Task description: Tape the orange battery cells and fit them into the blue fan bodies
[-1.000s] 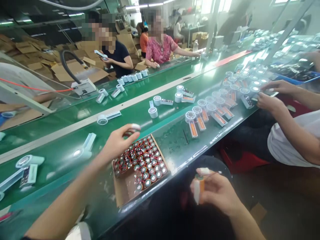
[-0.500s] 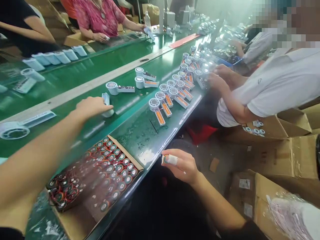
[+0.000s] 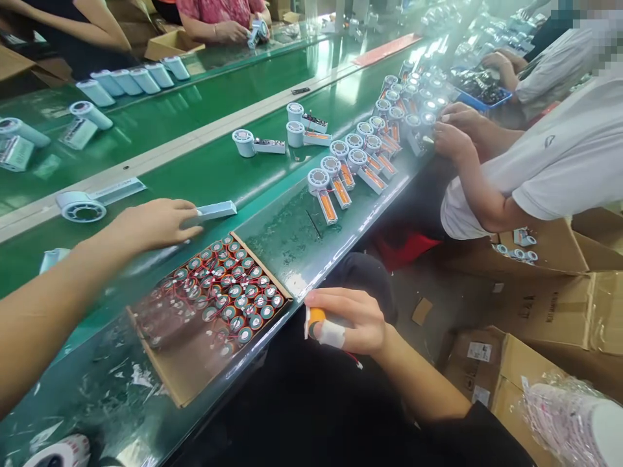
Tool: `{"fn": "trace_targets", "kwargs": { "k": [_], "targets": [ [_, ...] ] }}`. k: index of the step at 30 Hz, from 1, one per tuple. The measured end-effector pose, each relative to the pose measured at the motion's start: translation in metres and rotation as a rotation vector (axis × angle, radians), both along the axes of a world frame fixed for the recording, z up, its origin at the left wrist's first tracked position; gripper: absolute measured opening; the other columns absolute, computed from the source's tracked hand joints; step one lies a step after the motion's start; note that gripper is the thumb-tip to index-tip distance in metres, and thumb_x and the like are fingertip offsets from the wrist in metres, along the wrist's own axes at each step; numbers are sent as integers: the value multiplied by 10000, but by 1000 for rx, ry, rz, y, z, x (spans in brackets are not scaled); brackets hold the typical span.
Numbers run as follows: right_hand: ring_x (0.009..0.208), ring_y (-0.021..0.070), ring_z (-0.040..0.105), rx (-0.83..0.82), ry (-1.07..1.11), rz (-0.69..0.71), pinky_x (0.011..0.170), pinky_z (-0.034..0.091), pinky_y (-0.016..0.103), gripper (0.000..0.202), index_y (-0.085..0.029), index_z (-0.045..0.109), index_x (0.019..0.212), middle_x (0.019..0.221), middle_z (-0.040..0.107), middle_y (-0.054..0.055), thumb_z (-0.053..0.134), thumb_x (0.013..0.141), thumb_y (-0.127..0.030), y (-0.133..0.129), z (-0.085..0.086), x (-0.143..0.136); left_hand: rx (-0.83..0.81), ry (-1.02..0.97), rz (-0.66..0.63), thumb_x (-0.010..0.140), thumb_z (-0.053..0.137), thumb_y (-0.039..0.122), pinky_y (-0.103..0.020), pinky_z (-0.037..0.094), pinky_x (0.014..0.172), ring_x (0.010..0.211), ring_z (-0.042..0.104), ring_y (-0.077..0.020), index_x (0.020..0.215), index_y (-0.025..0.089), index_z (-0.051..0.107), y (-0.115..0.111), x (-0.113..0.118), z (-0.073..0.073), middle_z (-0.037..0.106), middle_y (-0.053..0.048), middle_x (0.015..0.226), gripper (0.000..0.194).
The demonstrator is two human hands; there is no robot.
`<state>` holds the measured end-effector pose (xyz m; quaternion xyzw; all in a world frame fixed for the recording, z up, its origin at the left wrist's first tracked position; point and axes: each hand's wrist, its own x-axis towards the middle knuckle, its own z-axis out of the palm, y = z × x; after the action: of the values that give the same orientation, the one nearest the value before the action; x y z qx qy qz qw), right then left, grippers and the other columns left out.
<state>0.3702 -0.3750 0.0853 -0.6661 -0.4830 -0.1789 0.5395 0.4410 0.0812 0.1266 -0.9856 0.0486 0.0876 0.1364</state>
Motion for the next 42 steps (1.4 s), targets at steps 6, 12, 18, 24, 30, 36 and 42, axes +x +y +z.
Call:
{"fn": "trace_targets", "kwargs": {
  "k": [6, 12, 18, 24, 30, 36, 42],
  "targets": [
    [945, 260, 800, -27, -59, -43, 761, 712, 372, 253, -263, 706, 1262, 1072, 807, 107, 617, 1027, -287, 4, 5, -8, 41, -79, -48, 1024, 384, 262, -373, 534, 775, 1240, 561, -335, 1138, 197, 738, -13, 5, -6, 627, -49, 1472, 378],
    [978, 243, 796, 87, -72, 5, 808, 700, 375, 453, -355, 638, 1361, 1196, 786, 81, 682, 962, -143, 8, -6, -11, -59, -28, -147, 883, 487, 183, -373, 538, 903, 1439, 451, -335, 1208, 295, 758, 0, 15, -9, 634, 16, 1479, 437],
    [948, 209, 799, 131, -195, 13, 736, 697, 334, 446, -358, 622, 1317, 1215, 782, 66, 652, 956, -98, 15, -13, -12, -80, -68, -199, 856, 512, 208, -440, 441, 1135, 1461, 423, -339, 1224, 277, 768, 1, 23, -17, 663, -25, 1437, 454],
    [797, 206, 793, 102, 97, 68, 643, 663, 278, 319, -222, 716, 1307, 1056, 801, 114, 553, 1080, -376, 17, -12, -20, -163, -121, -159, 933, 501, 367, -435, 435, 1116, 1443, 430, -337, 1203, 327, 779, -5, 29, -24, 660, -18, 1439, 390],
    [876, 250, 797, -24, 202, 109, 742, 682, 320, 455, -198, 772, 1258, 1073, 804, 132, 582, 1042, -551, 14, -2, -19, -29, -71, -88, 936, 489, 327, -425, 490, 992, 1271, 531, -349, 1201, 192, 773, -32, 36, -11, 672, -115, 1383, 412],
    [879, 244, 800, -32, 158, 99, 757, 692, 333, 410, -228, 734, 1313, 1101, 800, 129, 622, 1034, -508, 13, -6, -17, -53, -11, -121, 986, 415, 349, -410, 474, 1004, 1320, 532, -316, 1158, 213, 775, -23, 43, -6, 685, -99, 1352, 421],
    [898, 228, 799, 181, 63, -24, 755, 684, 353, 345, -366, 647, 1375, 1070, 800, 55, 657, 1032, -332, 22, -20, -13, -226, -153, -90, 980, 490, 535, -385, 469, 960, 1201, 630, -288, 1155, 267, 740, -46, 25, 6, 718, -50, 1302, 405]
  ]
}}
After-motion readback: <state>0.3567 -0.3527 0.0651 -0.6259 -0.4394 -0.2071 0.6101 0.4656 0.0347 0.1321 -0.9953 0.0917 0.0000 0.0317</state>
